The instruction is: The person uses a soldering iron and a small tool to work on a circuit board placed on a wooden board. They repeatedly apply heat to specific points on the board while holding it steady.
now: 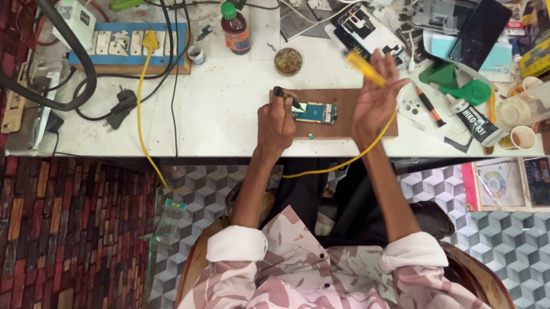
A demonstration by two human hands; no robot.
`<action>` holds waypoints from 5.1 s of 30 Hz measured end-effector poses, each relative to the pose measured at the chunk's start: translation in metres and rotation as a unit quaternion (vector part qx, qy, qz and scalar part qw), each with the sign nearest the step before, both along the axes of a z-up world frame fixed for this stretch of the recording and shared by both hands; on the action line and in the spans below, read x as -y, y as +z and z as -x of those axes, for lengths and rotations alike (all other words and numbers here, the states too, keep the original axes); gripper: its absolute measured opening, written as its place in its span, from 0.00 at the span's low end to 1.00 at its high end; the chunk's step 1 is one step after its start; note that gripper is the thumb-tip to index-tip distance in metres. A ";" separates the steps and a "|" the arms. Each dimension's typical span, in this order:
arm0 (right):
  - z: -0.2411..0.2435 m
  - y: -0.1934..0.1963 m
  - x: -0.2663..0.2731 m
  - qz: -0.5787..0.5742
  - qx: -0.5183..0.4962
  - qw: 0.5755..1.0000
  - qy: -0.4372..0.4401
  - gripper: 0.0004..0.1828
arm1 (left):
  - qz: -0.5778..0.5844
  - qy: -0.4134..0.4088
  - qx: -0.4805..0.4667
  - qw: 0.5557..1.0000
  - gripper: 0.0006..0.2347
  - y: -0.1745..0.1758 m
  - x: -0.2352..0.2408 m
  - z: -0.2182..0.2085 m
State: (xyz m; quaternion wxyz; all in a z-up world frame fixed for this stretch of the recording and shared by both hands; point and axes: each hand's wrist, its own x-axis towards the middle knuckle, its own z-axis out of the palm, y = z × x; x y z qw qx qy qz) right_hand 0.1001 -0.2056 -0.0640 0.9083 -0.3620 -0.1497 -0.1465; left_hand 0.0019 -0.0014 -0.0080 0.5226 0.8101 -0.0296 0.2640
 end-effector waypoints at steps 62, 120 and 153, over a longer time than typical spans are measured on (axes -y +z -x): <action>-0.019 0.026 0.134 -0.007 -0.004 0.993 0.115 0.49 | -0.020 -0.008 0.043 0.999 0.06 -0.006 -0.001 -0.001; 0.004 0.063 -0.016 0.529 0.106 0.823 -0.176 0.10 | 0.012 0.023 -0.027 0.999 0.07 -0.015 0.004 0.000; 0.010 0.068 -0.015 0.538 0.156 0.814 -0.152 0.08 | -0.070 0.046 0.002 0.997 0.06 -0.019 0.007 -0.001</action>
